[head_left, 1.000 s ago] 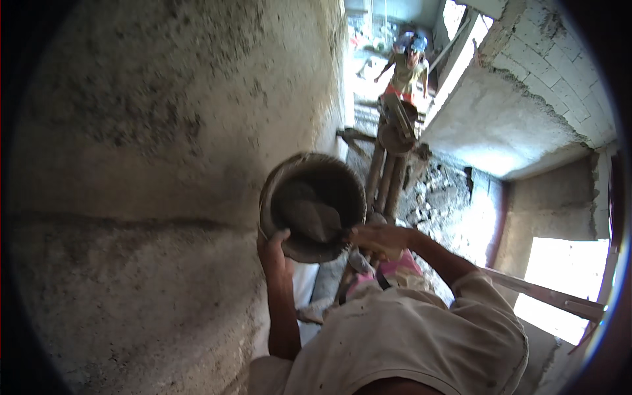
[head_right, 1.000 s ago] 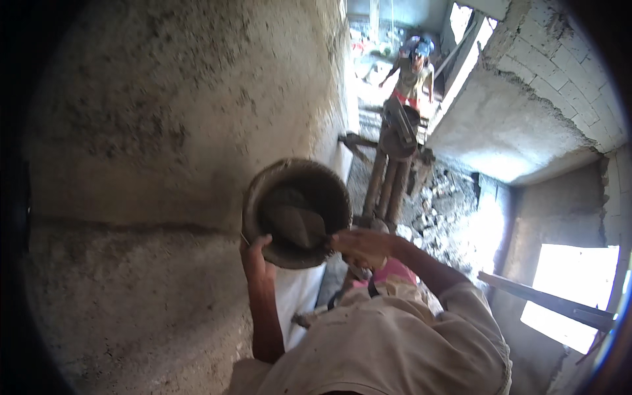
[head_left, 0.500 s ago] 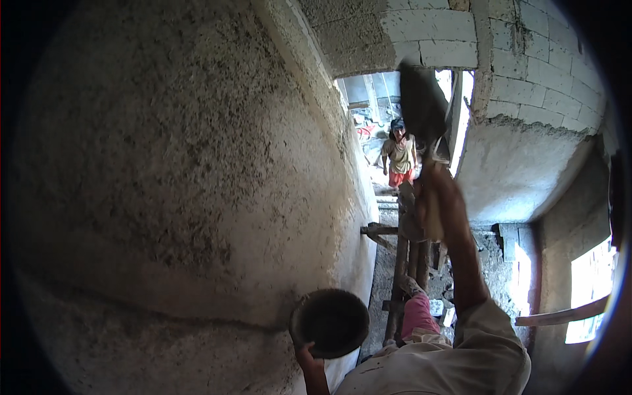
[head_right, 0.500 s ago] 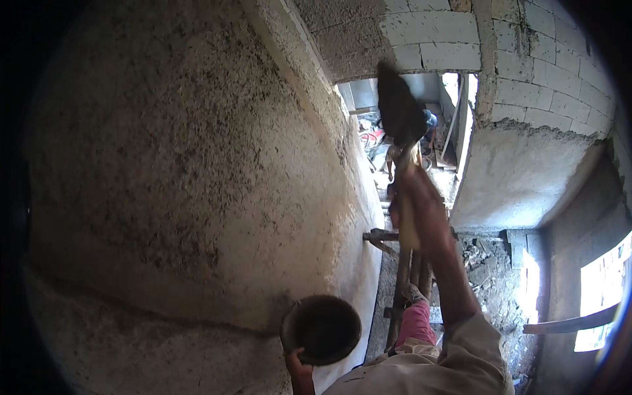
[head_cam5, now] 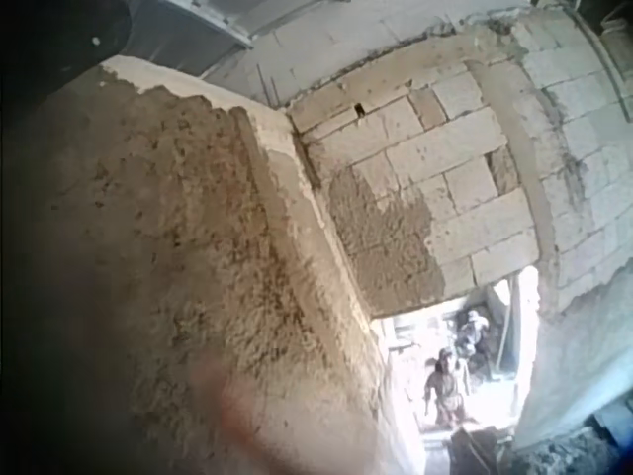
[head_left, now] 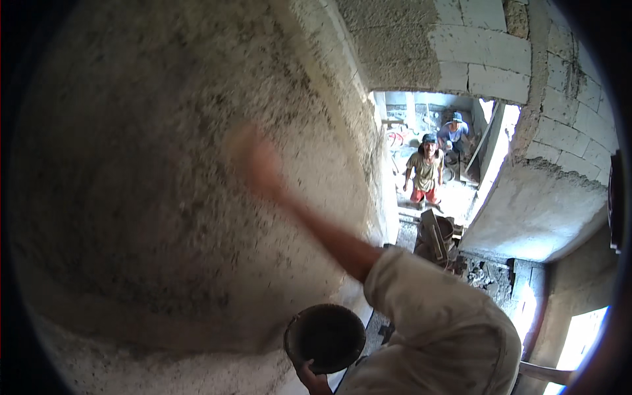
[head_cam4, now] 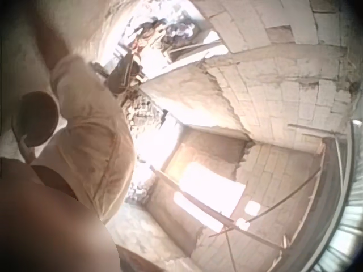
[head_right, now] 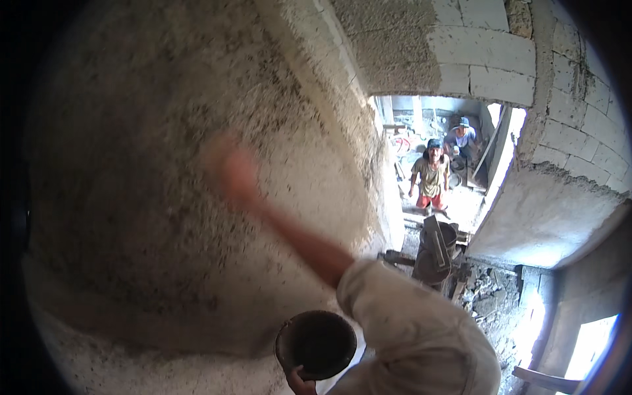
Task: The person applies mortar to a wall using a trowel and then smooths it over with a rectangular float. They scoop mortar from a bucket and throw it onto the wall before using the tools to create an even surface.
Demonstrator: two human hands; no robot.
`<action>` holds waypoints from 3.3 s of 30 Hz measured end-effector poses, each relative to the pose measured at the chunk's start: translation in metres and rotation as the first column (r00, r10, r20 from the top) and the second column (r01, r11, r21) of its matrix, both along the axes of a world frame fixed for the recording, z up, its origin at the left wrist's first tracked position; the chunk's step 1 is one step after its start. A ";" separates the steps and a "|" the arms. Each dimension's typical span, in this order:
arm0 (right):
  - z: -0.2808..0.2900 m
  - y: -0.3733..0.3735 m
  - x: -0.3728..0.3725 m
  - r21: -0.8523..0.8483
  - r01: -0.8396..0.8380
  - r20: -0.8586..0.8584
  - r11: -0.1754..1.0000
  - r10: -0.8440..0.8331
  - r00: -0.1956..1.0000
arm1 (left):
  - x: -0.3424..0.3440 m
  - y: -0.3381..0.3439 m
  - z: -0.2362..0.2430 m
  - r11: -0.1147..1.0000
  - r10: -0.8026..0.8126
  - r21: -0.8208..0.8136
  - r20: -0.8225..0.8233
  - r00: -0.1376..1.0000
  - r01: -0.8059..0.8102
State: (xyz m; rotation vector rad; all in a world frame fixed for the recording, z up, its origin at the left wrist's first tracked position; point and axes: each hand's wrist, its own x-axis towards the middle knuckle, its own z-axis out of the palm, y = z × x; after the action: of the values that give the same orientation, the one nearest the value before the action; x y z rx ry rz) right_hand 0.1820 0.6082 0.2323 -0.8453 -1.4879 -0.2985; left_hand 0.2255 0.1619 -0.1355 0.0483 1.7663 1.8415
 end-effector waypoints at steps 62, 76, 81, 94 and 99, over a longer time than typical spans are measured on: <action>-0.567 -0.012 0.541 -0.820 -0.569 -0.340 0.059 -0.850 0.402 | 0.022 0.270 -0.066 0.892 -0.113 -0.452 -0.223 0.968 0.000; -0.687 -0.123 0.568 -0.994 -0.086 -0.107 0.068 -0.416 0.903 | 0.023 0.375 -0.090 0.793 -0.281 -0.429 0.371 0.885 0.432; -0.605 -0.130 0.514 -0.812 -0.581 -0.262 -0.059 -0.852 0.453 | -0.028 0.330 -0.145 0.910 -0.143 -0.274 0.499 0.855 0.312; -0.598 -0.094 0.526 -0.886 0.458 0.455 0.064 -0.062 0.888 | 0.007 0.281 -0.104 0.686 -0.706 -0.353 -0.113 0.699 0.636; -0.563 -0.046 0.479 -0.720 -0.683 -0.406 0.119 -0.871 0.276 | -0.019 0.226 -0.131 0.717 -0.612 -0.569 -0.239 0.754 0.402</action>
State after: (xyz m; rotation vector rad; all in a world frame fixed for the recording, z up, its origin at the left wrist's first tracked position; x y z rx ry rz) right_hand 0.6615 0.5620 -0.3312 -1.8456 0.0924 1.3062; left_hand 0.2067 0.3876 -0.2669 0.7210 2.1702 0.9775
